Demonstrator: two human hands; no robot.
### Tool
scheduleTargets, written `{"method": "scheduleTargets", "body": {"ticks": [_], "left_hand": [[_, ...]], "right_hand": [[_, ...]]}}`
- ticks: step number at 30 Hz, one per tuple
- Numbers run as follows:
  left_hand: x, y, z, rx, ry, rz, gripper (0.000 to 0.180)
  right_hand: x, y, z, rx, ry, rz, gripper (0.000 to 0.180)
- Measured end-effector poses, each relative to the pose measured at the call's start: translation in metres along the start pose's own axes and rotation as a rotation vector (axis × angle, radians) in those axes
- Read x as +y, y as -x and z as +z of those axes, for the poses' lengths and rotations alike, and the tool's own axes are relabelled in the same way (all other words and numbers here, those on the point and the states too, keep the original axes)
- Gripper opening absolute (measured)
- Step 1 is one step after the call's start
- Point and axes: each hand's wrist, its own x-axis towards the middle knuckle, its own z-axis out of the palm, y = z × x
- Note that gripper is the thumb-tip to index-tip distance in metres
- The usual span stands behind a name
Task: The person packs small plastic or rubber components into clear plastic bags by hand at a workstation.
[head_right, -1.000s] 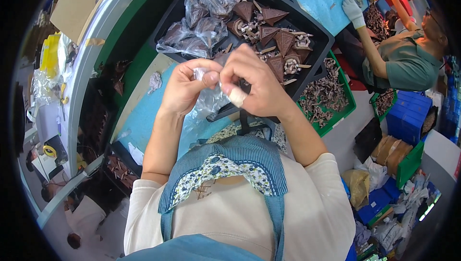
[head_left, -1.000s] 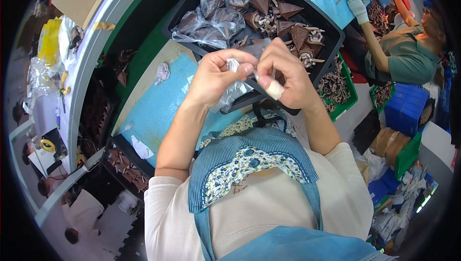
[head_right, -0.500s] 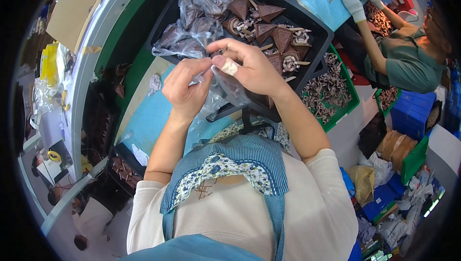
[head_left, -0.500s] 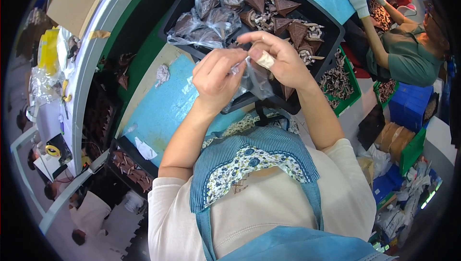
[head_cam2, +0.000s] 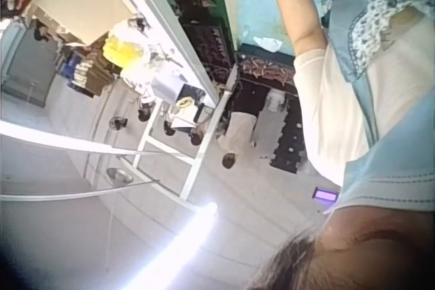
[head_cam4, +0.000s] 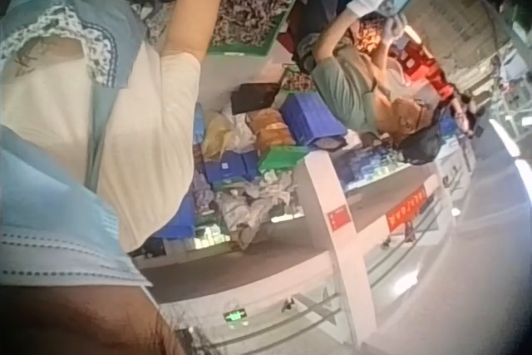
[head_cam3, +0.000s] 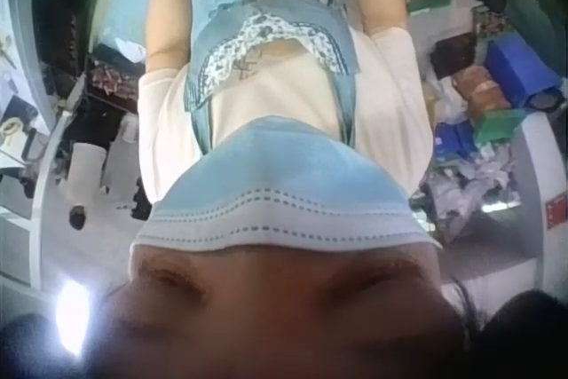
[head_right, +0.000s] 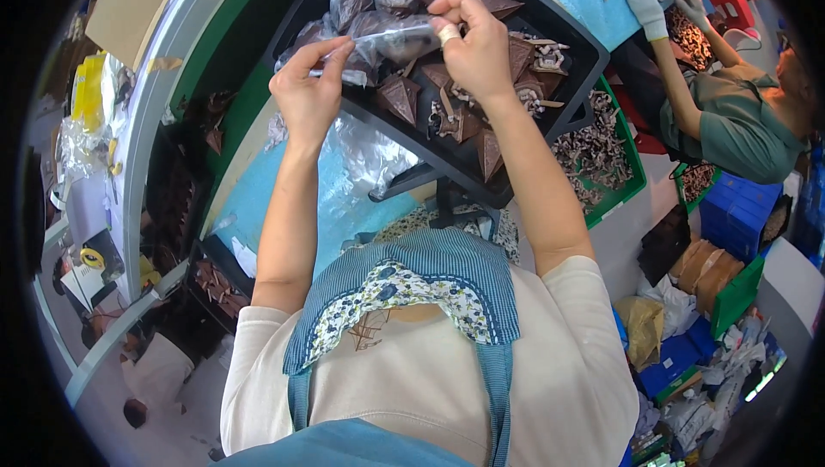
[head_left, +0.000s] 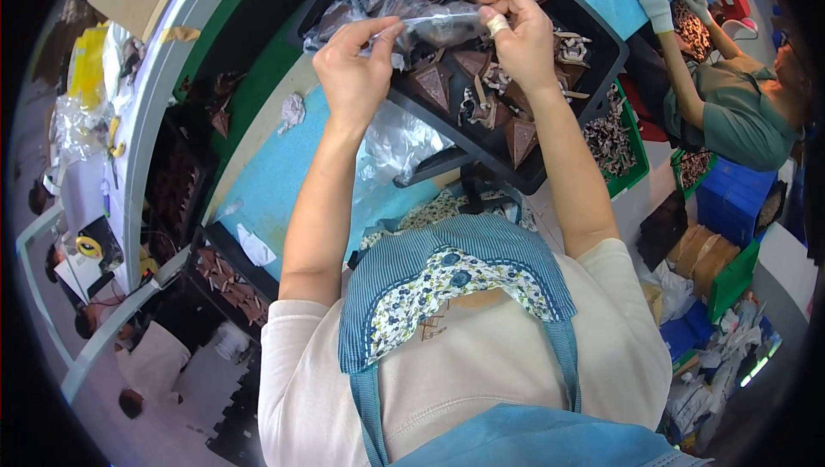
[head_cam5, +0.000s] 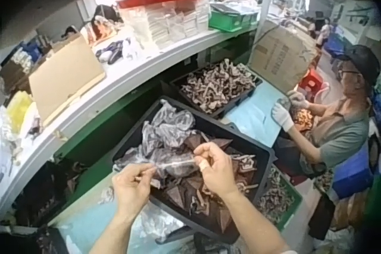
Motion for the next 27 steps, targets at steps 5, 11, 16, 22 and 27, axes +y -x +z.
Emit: {"method": "scheduleTargets", "body": {"ticks": [5, 11, 16, 22, 27], "left_hand": [[-0.023, 0.027, -0.036, -0.097, 0.104, -0.273, 0.015], [-0.073, 0.115, -0.063, -0.278, 0.048, -0.645, 0.013], [-0.077, 0.140, -0.052, -0.243, 0.013, -0.709, 0.025], [-0.087, 0.153, -0.026, -0.230, -0.181, -0.481, 0.029], [-0.094, 0.155, -0.020, -0.225, -0.079, -0.625, 0.023]], "right_hand": [[0.004, 0.031, -0.011, 0.054, 0.326, -0.210, 0.022], [-0.053, 0.108, 0.012, -0.260, 0.080, 0.045, 0.010], [-0.007, 0.149, 0.074, -0.537, 0.176, 0.086, 0.022], [0.028, 0.156, 0.099, -0.427, 0.643, 0.323, 0.046], [0.049, 0.155, 0.099, -0.423, 0.846, 0.344, 0.045]]}}
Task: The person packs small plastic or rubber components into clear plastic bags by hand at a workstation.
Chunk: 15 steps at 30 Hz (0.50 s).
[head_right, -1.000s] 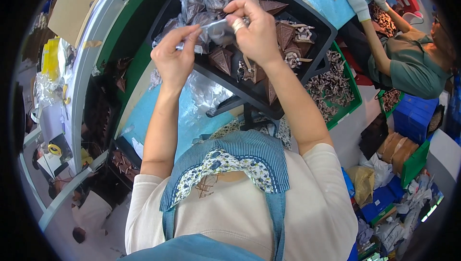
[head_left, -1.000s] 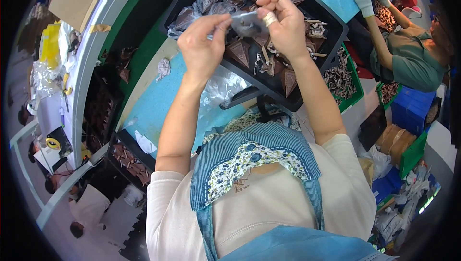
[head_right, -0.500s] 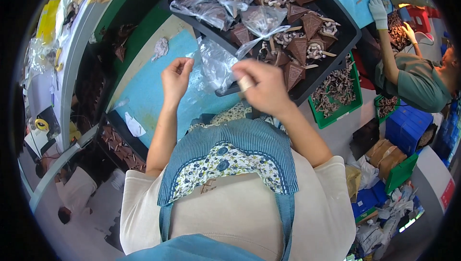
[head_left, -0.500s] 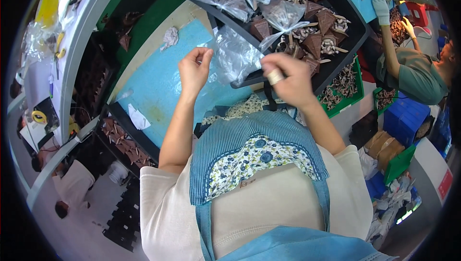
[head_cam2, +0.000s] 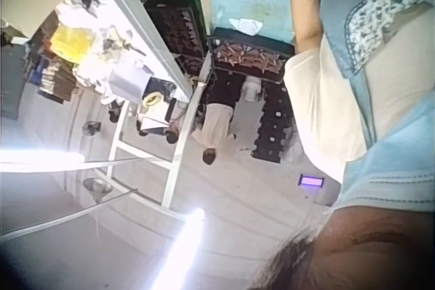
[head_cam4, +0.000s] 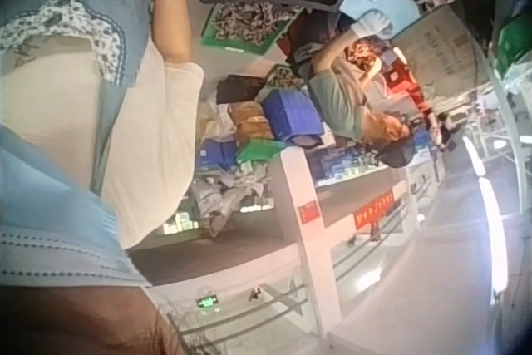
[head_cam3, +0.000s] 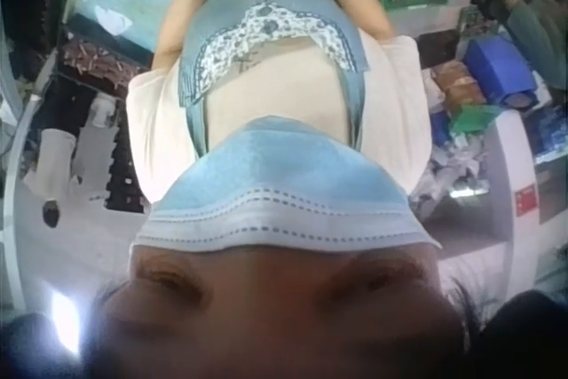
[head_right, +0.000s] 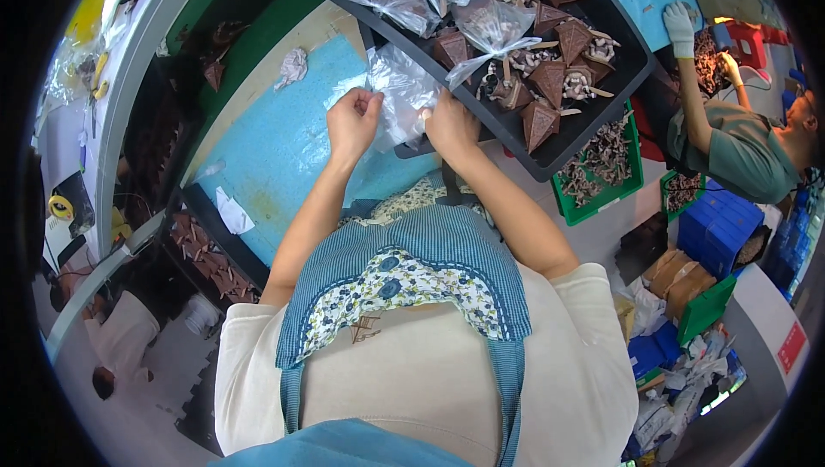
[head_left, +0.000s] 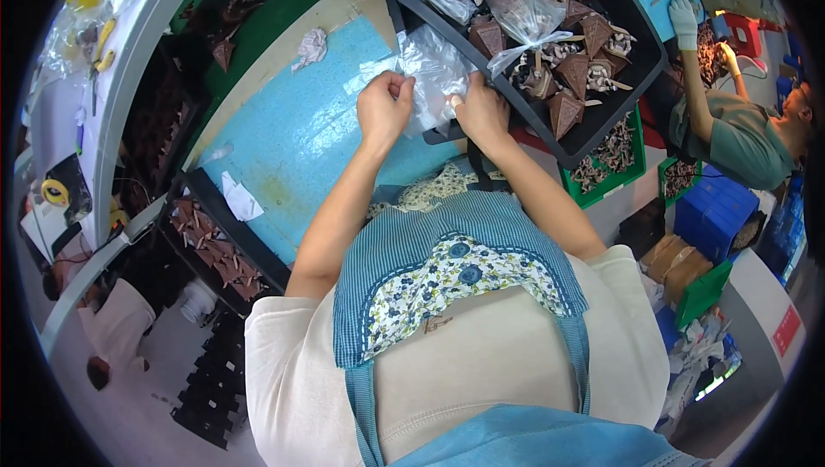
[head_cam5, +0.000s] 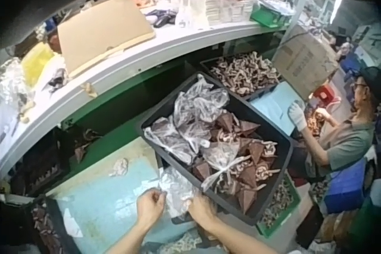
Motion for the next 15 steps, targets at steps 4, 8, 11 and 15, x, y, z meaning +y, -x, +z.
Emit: {"method": "scheduleTargets", "body": {"ticks": [4, 8, 11, 15], "left_hand": [[0.004, -0.002, 0.001, -0.014, -0.017, -0.031, 0.022], [0.003, -0.002, 0.004, 0.002, -0.023, -0.036, 0.021], [0.012, 0.001, 0.004, 0.034, 0.026, -0.047, 0.022], [0.038, 0.018, -0.017, -0.014, 0.123, 0.012, 0.022]], "right_hand": [[0.007, 0.004, -0.002, 0.091, -0.015, -0.036, 0.030], [0.008, 0.034, -0.031, 0.045, -0.158, -0.068, 0.020], [0.002, 0.052, -0.058, -0.014, -0.319, -0.069, 0.018], [-0.010, 0.058, -0.086, 0.025, -0.482, -0.099, 0.016]]}}
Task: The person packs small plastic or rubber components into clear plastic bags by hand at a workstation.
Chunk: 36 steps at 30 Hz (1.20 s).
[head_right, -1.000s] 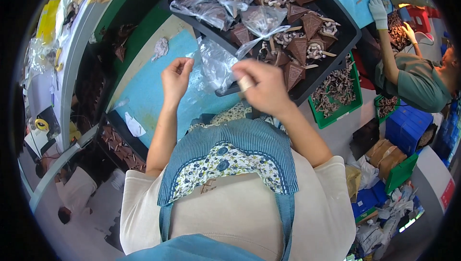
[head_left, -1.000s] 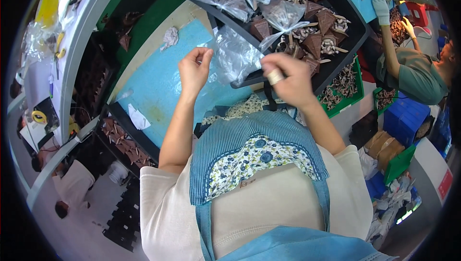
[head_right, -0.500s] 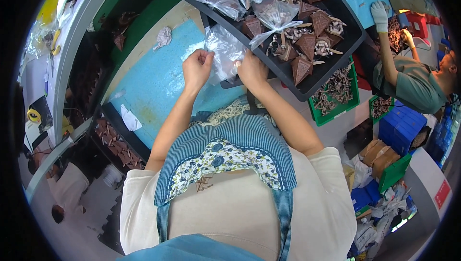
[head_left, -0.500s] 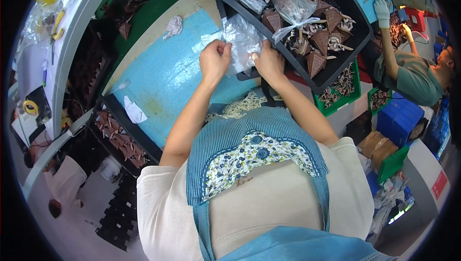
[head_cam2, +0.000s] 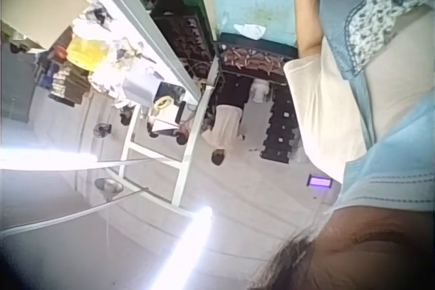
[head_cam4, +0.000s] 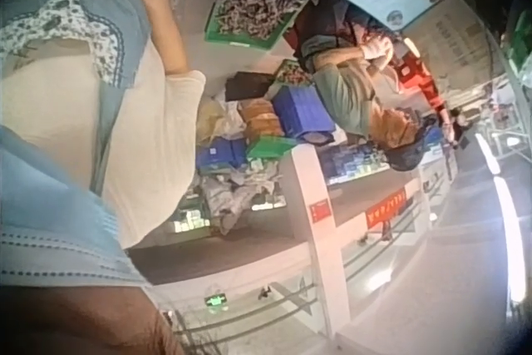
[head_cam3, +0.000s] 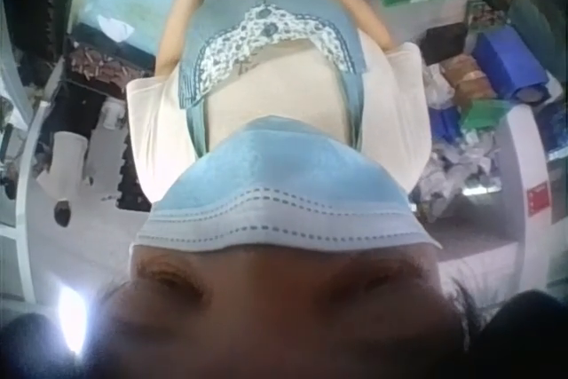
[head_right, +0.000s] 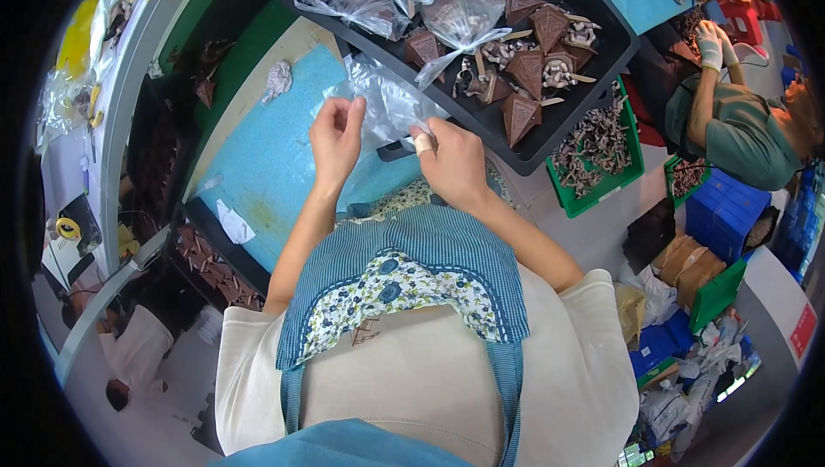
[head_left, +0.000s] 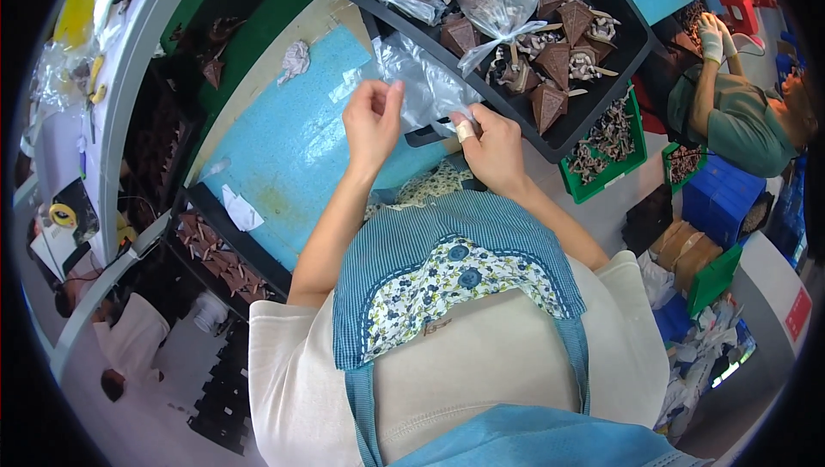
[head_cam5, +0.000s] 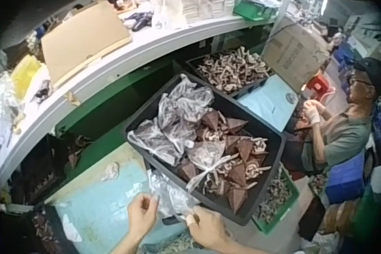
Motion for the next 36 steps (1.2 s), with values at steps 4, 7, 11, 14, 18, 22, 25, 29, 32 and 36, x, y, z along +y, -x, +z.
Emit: {"method": "scheduleTargets", "body": {"ticks": [4, 7, 11, 14, 18, 22, 25, 29, 32, 36], "left_hand": [[0.037, 0.025, -0.005, -0.161, 0.316, 0.227, 0.022], [0.036, 0.026, -0.001, -0.219, 0.390, 0.042, 0.019], [0.056, 0.021, -0.012, -0.245, 0.754, -0.209, 0.009], [0.061, 0.020, -0.020, -0.285, 0.790, -0.210, 0.013], [0.059, 0.014, -0.031, -0.408, 0.829, -0.221, 0.010], [0.064, 0.012, -0.037, -0.375, 0.822, -0.196, 0.014], [0.059, 0.009, -0.041, -0.415, 0.856, -0.198, 0.016], [0.061, 0.008, -0.045, -0.487, 0.934, -0.254, 0.017], [0.054, 0.005, -0.048, -0.338, 0.748, -0.144, 0.019], [0.025, -0.005, -0.063, -0.273, 0.178, -0.193, 0.013]], "right_hand": [[-0.008, -0.001, 0.000, 0.064, -0.139, -0.125, 0.018], [-0.015, -0.003, 0.001, 0.082, 0.000, -0.265, 0.024], [-0.026, -0.003, -0.005, -0.003, -0.048, -0.193, 0.026], [-0.028, -0.006, -0.004, -0.053, -0.257, -0.151, 0.025], [-0.019, -0.015, 0.000, -0.187, -0.624, 0.004, 0.021], [-0.034, -0.018, -0.001, -0.082, -0.616, -0.072, 0.015], [-0.033, -0.020, -0.002, -0.077, -0.569, -0.217, 0.020], [-0.026, -0.023, -0.007, -0.182, -0.609, -0.153, 0.015], [-0.024, -0.027, -0.017, -0.024, -0.987, 0.009, 0.006], [-0.020, -0.035, -0.036, -0.034, -1.434, 0.104, 0.006]]}}
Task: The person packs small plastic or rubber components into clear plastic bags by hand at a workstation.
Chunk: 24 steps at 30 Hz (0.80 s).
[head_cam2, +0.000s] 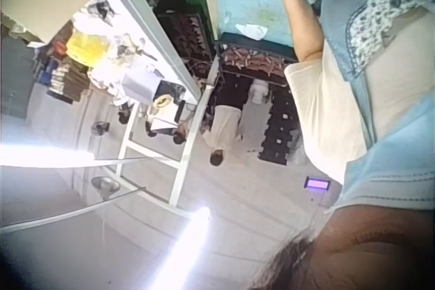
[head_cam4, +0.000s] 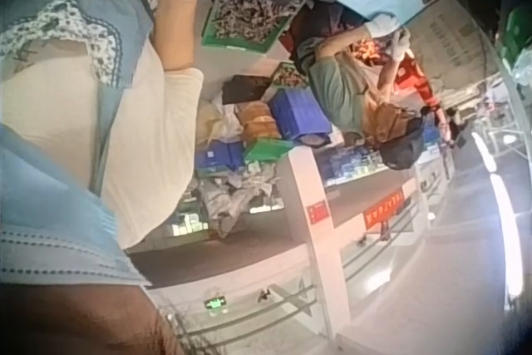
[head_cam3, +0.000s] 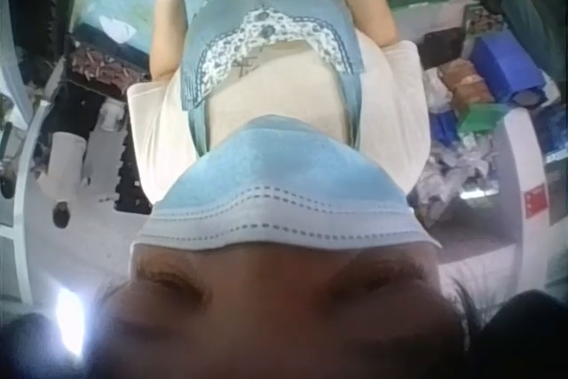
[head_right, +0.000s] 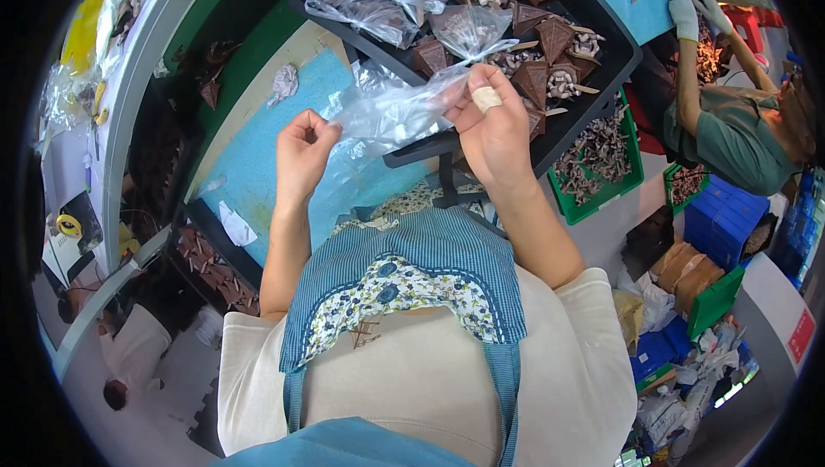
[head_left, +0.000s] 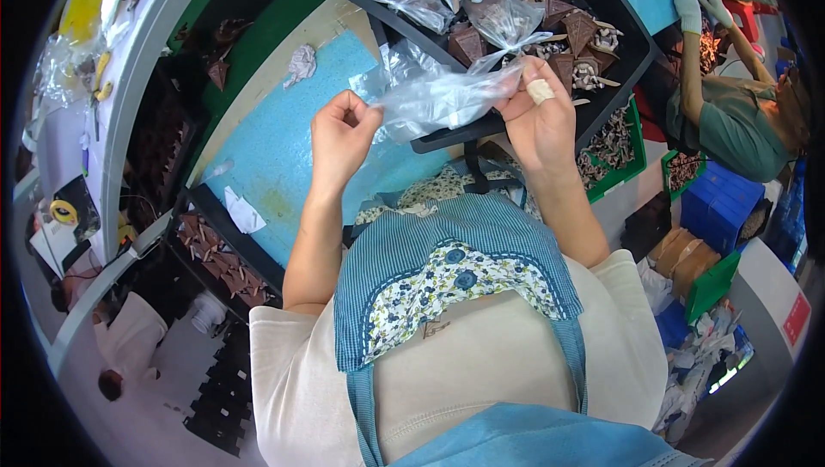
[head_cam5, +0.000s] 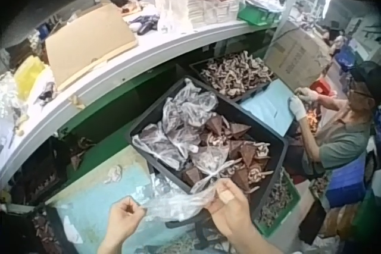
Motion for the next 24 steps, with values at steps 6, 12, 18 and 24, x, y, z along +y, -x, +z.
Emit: {"method": "scheduleTargets", "body": {"ticks": [6, 12, 18, 24], "left_hand": [[0.063, 0.018, 0.024, -0.094, -0.040, 0.579, 0.062], [0.071, 0.026, 0.040, -0.090, 0.039, 0.560, 0.054], [0.078, 0.028, 0.043, 0.167, -0.090, 0.687, 0.038], [0.058, 0.013, 0.053, -0.161, 0.236, 0.122, 0.015]], "right_hand": [[0.010, 0.002, 0.004, -0.008, 0.211, -0.087, 0.015], [0.013, 0.001, -0.006, 0.079, 0.519, -0.244, 0.012], [0.009, -0.006, -0.002, 0.175, 0.685, -0.328, 0.010], [0.011, -0.011, 0.009, 0.024, 0.673, -0.258, 0.012]]}}
